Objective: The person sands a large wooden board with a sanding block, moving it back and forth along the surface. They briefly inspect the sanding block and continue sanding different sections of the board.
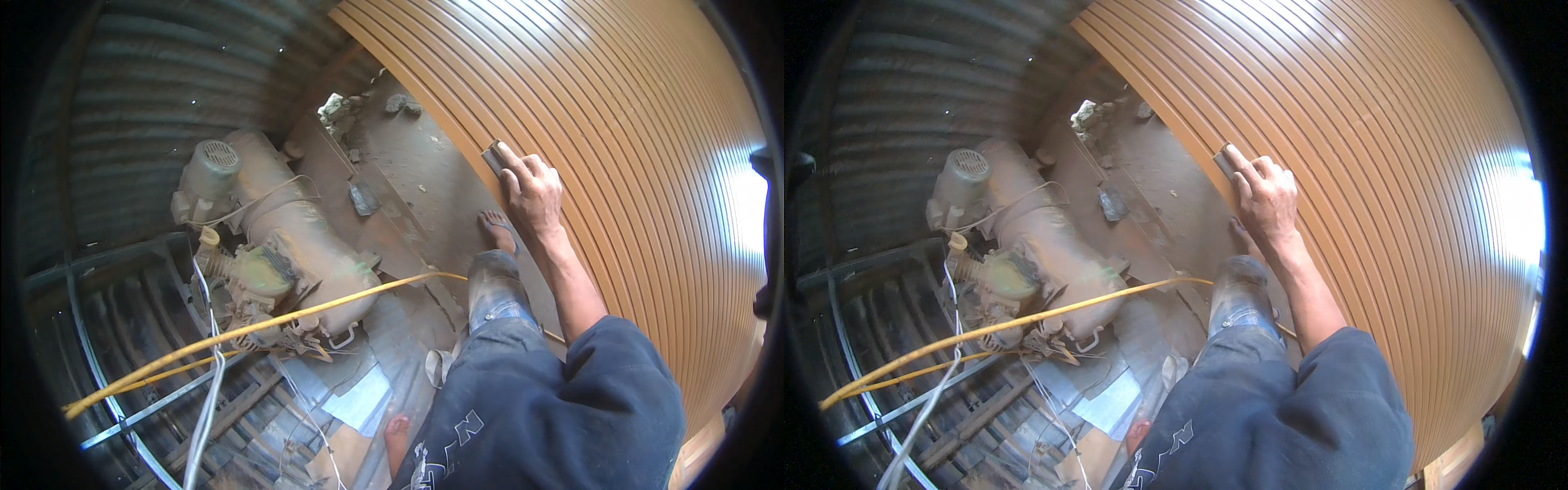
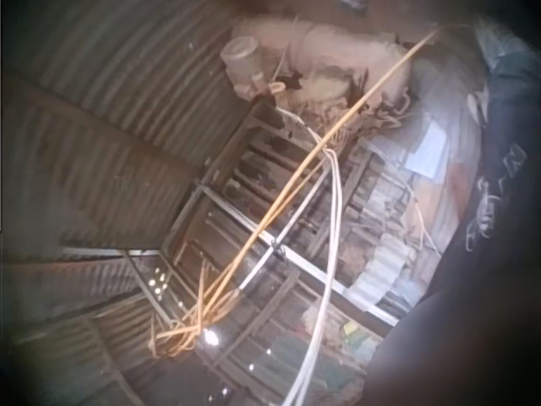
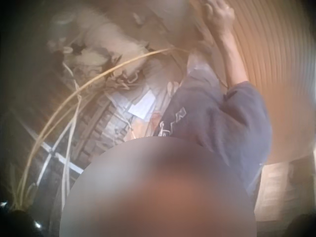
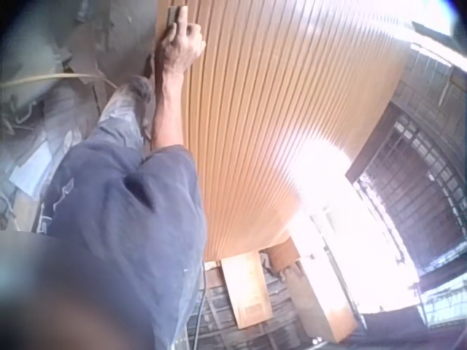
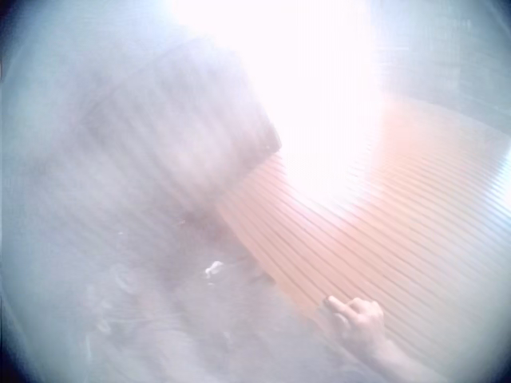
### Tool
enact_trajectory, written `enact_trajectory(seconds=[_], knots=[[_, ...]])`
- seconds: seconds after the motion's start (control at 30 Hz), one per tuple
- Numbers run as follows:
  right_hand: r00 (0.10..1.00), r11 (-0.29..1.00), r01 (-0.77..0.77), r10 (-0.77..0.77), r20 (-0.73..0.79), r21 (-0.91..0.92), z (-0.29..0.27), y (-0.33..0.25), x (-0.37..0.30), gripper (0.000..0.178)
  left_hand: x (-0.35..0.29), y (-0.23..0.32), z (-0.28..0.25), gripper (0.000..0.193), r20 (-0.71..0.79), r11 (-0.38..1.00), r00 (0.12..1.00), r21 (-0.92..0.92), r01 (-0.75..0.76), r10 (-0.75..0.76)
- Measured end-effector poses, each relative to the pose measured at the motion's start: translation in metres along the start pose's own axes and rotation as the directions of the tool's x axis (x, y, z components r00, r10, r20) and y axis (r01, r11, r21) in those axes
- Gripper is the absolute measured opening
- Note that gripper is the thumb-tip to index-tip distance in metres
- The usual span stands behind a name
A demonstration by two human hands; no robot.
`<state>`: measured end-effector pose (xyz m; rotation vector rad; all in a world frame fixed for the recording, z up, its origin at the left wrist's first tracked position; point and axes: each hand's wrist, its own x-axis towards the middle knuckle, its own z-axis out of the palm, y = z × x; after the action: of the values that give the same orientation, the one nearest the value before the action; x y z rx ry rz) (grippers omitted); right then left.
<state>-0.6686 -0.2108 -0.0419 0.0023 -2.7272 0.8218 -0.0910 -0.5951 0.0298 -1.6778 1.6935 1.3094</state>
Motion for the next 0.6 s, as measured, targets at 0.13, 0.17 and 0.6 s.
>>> enact_trajectory(seconds=[0.13, 0.17, 0.6], knots=[[0.994, 0.994, 0.100, -0.097, 0.049, -0.053, 0.020, -0.004, 0.035, 0.038, -0.023, 0.012, 0.036, 0.011, 0.079, 1.000, 0.997, -0.023, -0.004, 0.006], [0.993, 0.993, 0.105, -0.101, 0.056, -0.054, 0.023, -0.007, 0.041, 0.037, -0.022, 0.019, 0.040, 0.011, 0.106, 0.999, 0.994, 0.020, -0.026, 0.024], [0.974, 0.981, 0.190, -0.183, 0.130, -0.041, 0.049, -0.015, 0.077, 0.025, 0.015, 0.074, 0.043, 0.032, 0.072, 0.994, 0.992, 0.049, 0.097, -0.101]])
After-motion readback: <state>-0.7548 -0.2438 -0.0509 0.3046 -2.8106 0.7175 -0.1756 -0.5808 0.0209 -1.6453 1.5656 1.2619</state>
